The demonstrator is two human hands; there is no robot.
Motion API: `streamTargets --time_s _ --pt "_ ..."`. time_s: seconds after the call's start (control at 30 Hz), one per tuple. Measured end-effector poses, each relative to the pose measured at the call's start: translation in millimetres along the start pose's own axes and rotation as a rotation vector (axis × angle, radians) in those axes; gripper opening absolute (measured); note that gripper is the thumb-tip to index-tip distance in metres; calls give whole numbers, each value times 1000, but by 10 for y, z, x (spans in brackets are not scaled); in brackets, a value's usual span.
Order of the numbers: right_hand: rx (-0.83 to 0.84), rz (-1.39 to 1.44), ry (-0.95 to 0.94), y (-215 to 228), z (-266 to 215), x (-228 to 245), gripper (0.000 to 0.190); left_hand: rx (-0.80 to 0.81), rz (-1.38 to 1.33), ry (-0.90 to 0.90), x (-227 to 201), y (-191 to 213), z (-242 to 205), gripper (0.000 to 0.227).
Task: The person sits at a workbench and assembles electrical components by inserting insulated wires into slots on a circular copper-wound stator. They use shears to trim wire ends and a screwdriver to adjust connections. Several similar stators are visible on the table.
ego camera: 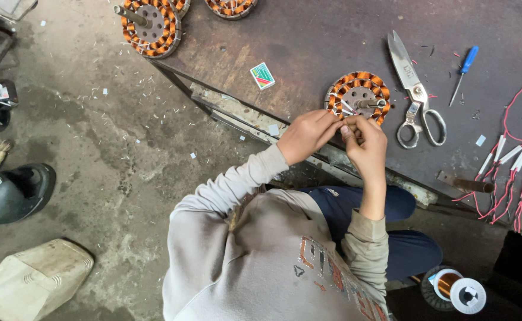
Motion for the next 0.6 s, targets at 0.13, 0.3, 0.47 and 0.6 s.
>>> streamTargets --time_s 0.13,0.3,0.47,0.6 --pt "-24 2 25 -1 -11 -1 15 -26 71 66 84 -169 17 15" --pt "-32 21 23 -28 5 -16 10 -120 3 254 118 -296 -45 20" --pt "-83 115 -31 -86 -12 -83 6 -132 -566 636 123 -469 -137 29" --pt "-109 127 -26 -114 -48 -42 9 -195 -626 603 71 -452 -118 27"
Point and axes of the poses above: each hand's wrist, its own z-axis towards the middle knuckle, its own y-axis out of the back of the hand, x = y × z, the point moved 3 cm from there along z, towards the middle knuckle, and after that the axes turned 6 degrees about x, right-handed, at the moved point
